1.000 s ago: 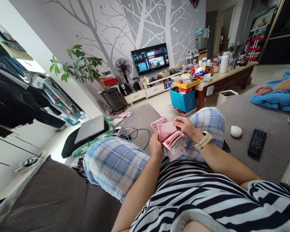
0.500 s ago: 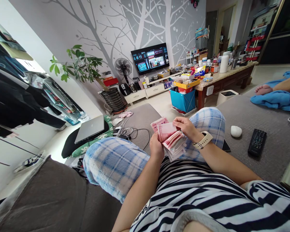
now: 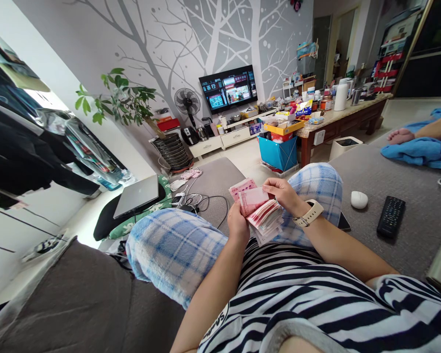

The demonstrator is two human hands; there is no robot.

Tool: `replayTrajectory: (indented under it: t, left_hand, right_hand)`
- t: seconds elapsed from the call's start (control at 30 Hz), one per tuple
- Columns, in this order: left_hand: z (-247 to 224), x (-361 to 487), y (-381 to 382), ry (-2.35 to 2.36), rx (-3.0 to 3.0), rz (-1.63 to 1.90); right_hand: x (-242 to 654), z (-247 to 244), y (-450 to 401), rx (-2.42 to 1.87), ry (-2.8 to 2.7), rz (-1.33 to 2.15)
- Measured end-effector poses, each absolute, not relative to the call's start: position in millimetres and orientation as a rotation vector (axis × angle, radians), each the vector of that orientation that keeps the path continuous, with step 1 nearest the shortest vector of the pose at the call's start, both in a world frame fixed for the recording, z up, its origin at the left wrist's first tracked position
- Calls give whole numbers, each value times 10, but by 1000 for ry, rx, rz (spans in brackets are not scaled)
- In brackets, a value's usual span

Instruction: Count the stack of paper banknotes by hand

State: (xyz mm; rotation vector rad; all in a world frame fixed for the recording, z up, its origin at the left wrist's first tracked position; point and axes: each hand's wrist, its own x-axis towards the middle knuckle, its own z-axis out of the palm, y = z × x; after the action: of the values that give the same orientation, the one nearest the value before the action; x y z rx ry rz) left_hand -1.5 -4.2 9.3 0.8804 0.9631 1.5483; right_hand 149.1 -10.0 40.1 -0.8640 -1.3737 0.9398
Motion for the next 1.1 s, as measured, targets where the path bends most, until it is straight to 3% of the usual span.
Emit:
replayTrajectory:
  t: [0.27, 0.77, 1.1]
  left_hand:
    - [42, 11, -25, 700, 753, 1491]
    - [89, 13, -73, 678, 785, 1414]
    - [68, 19, -22, 739, 746, 1577]
  right_hand:
    - [1484, 380, -88, -778, -1415, 1021]
    - [1502, 251, 47, -900, -1344, 929]
    - [1522, 236, 45, -876, -1350, 927]
